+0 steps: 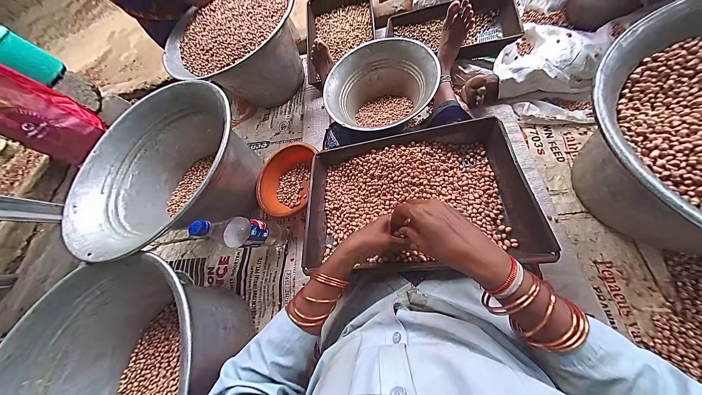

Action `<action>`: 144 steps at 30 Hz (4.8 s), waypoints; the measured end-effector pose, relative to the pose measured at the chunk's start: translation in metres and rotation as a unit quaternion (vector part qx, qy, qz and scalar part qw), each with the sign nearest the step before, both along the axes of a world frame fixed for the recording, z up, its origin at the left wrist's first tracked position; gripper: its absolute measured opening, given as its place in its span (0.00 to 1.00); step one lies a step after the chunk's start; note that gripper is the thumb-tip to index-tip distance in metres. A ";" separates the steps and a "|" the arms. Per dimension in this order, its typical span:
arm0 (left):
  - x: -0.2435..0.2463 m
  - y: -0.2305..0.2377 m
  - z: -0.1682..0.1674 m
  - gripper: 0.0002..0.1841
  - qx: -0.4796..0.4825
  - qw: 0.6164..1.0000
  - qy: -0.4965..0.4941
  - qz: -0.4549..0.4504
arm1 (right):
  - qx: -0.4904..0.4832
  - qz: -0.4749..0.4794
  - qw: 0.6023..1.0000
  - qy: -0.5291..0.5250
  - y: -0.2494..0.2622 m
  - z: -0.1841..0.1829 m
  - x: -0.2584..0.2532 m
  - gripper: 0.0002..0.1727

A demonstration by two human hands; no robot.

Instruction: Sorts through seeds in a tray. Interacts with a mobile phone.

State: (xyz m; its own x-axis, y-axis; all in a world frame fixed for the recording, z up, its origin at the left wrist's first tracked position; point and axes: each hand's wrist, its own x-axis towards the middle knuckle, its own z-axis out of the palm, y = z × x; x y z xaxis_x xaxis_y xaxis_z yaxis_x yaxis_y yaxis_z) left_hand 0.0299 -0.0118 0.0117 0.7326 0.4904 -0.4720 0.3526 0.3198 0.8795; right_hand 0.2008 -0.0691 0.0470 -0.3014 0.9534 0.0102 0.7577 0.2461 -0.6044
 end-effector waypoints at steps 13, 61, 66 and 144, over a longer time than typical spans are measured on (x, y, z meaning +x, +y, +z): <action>-0.104 0.078 0.021 0.16 0.430 0.816 0.377 0.089 | -0.192 -0.266 0.924 -0.196 -0.003 -0.018 0.100 0.29; -0.035 0.084 -0.021 0.09 0.166 0.968 0.003 0.190 | 0.065 -0.058 0.991 -0.104 0.094 -0.051 0.062 0.07; -0.013 0.063 -0.011 0.06 0.450 0.848 0.249 0.124 | 0.072 -0.060 0.992 -0.080 0.093 -0.056 0.064 0.07; -0.056 0.048 0.034 0.18 0.334 0.912 0.105 0.213 | -0.044 -0.210 0.960 -0.182 0.066 -0.042 0.125 0.07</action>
State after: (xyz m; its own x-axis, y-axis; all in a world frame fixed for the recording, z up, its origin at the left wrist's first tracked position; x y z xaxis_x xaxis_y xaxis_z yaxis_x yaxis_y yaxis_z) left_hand -0.0258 0.0367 0.0460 0.3355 0.9393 -0.0718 0.5051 -0.1150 0.8554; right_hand 0.3261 -0.0036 0.0054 0.1411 0.9840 -0.1087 0.9436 -0.1669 -0.2859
